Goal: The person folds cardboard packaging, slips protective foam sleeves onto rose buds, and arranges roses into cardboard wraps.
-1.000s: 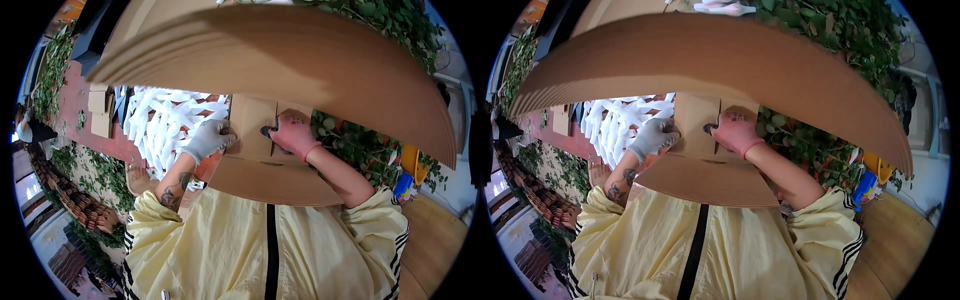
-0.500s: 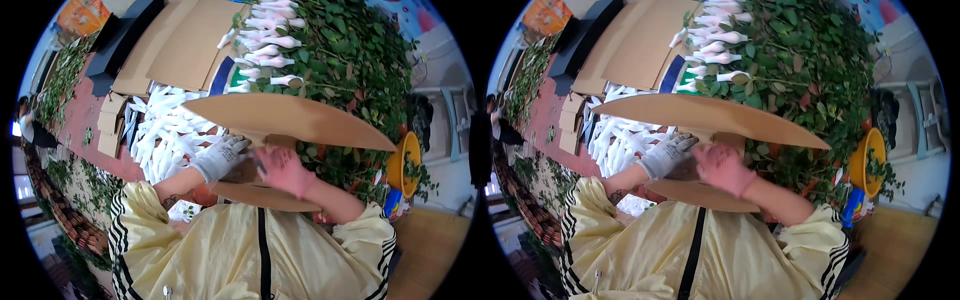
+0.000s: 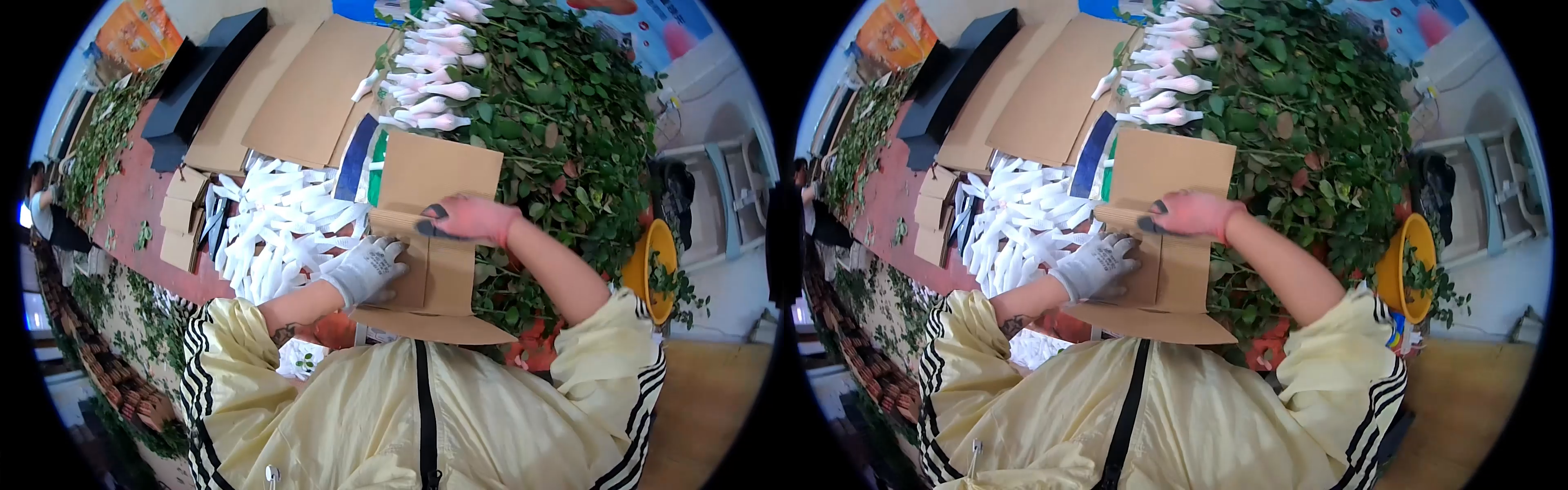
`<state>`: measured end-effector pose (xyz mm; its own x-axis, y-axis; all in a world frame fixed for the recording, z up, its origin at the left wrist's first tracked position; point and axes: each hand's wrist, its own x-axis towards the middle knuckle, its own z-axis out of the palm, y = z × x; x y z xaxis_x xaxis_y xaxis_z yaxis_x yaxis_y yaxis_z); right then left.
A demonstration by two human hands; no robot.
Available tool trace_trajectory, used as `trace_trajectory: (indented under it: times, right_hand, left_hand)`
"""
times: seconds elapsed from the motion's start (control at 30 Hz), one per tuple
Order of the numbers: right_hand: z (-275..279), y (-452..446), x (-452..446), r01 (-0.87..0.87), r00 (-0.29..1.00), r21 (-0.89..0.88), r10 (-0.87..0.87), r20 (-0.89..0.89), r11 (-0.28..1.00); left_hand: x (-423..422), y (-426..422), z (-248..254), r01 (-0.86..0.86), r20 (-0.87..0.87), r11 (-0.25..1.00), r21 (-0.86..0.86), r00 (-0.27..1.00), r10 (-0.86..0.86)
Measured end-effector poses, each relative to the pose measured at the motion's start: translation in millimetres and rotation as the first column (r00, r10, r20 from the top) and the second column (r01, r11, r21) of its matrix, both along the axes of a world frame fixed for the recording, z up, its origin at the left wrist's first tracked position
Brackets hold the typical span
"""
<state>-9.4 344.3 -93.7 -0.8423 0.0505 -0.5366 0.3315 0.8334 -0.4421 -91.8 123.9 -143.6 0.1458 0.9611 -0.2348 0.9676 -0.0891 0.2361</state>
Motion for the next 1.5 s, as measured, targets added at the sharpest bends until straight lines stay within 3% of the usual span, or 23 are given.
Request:
trace_trajectory:
  times: [0.03,0.07,0.13,0.17,0.27,0.37,0.4,0.43,0.47,0.53,0.57,0.6,0.67,0.8,0.87,1.0,1.13,1.2,1.27,1.37,1.4,1.47,1.5]
  right_hand:
    - [-17.7,12.0,-3.4,0.02,0.976,-0.217,-0.066,-0.208,0.976]
    - [-16.8,18.9,-7.9,0.039,0.973,-0.216,-0.086,-0.214,0.976]
    - [-10.7,22.7,-22.8,0.216,0.947,-0.407,-0.089,0.309,0.888]
    - [0.7,15.7,-24.1,0.22,0.927,-0.374,-0.075,0.366,0.901]
    - [-5.5,7.1,-12.3,0.238,0.968,-0.441,-0.178,0.175,0.865]
    - [-30.9,9.4,-14.7,0.273,0.959,-0.551,-0.178,0.221,0.788]
    - [-51.3,24.5,-15.9,0.22,0.969,-0.625,-0.095,0.228,0.749]
    - [-112.8,47.6,-16.2,-0.005,0.999,-0.632,-0.028,-0.042,0.775]
    - [-100.9,42.8,-16.5,0.04,0.999,-0.563,-0.053,-0.007,0.825]
    - [-77.2,32.3,-16.6,0.128,0.992,-0.417,-0.11,0.067,0.9]
    - [-79.5,37.0,-19.7,0.066,0.998,-0.565,-0.042,0.055,0.823]
    - [-75.3,37.2,-15.6,0.111,0.993,-0.562,-0.113,0.032,0.819]
    - [-42.3,27.1,-5.5,0.198,0.968,-0.563,-0.251,-0.018,0.803]
    - [60.3,27.5,8.5,0.091,0.895,-0.045,-0.102,-0.433,0.995]
    - [71.9,55.2,-1.7,0.277,0.742,0.224,-0.06,-0.668,0.934]
    - [57.6,129.2,-35.8,0.359,0.743,0.727,0.292,-0.603,0.585]
    - [24.3,161.2,-54.4,0.37,0.801,0.81,0.285,-0.526,0.456]
    - [40.7,162.6,-52.1,0.266,0.834,0.844,0.328,-0.444,0.465]
    - [69.4,170.1,-44.7,0.363,0.826,0.81,0.244,-0.509,0.46]
    - [114.6,207.0,-26.8,0.679,0.49,0.394,0.017,-0.872,0.619]
    - [137.8,206.4,-18.9,0.741,0.377,0.285,-0.025,-0.926,0.608]
    - [156.1,236.2,-13.6,0.704,0.217,0.054,-0.143,-0.966,0.708]
    - [166.2,238.1,-8.3,0.683,0.201,0.027,-0.152,-0.968,0.73]
  left_hand:
    - [1.1,0.6,-0.4,0.02,-0.006,1.0,-0.001,1.0,-0.02]
    - [1.7,0.3,-1.7,0.011,-0.011,1.0,-0.003,1.0,-0.011]
    - [2.0,2.5,-0.1,0.013,-0.028,1.0,0.004,1.0,-0.013]
    - [1.2,2.7,2.2,0.016,-0.009,1.0,-0.006,1.0,-0.016]
    - [-1.2,3.8,-2.8,0.016,0.026,1.0,-0.012,1.0,-0.015]
    - [-2.1,1.2,4.2,0.042,-0.014,0.993,0.112,0.999,-0.041]
    - [-2.7,4.0,25.8,0.024,0.069,0.999,-0.046,0.997,-0.021]
    - [-1.1,10.5,49.6,0.019,0.144,0.978,-0.206,0.99,0.011]
    - [0.2,19.6,76.4,0.047,0.132,0.983,-0.18,0.991,-0.023]
    - [4.9,26.3,117.8,-0.194,0.162,0.96,0.204,0.973,0.162]
    - [0.7,30.8,109.3,-0.198,0.125,0.851,0.486,0.98,0.156]
    - [-4.1,36.8,97.9,-0.187,0.115,0.845,0.501,0.982,0.15]
    - [-17.3,50.3,73.1,-0.188,0.105,0.958,0.216,0.98,0.168]
    - [-31.1,75.7,74.0,-0.06,0.036,0.998,0.012,0.998,0.06]
    - [-33.4,94.5,80.7,-0.055,-0.017,0.995,-0.08,0.998,0.053]
    - [-42.3,127.4,84.0,0.098,-0.04,0.912,-0.399,0.991,-0.124]
    - [-64.6,153.9,123.4,0.104,0.169,0.907,-0.408,0.985,-0.037]
    - [-83.1,168.3,134.9,0.073,0.263,0.982,-0.175,0.964,-0.025]
    - [-99.6,179.9,147.5,-0.086,0.268,0.994,-0.072,0.958,0.102]
    - [-113.0,199.2,151.2,-0.416,0.248,0.87,0.264,0.901,0.355]
    - [-116.3,208.3,143.1,-0.418,0.254,0.869,0.263,0.899,0.356]
    - [-122.1,226.7,126.3,-0.235,0.126,0.7,0.674,0.971,0.204]
    - [-125.0,235.2,129.0,-0.152,0.051,0.659,0.737,0.984,0.17]
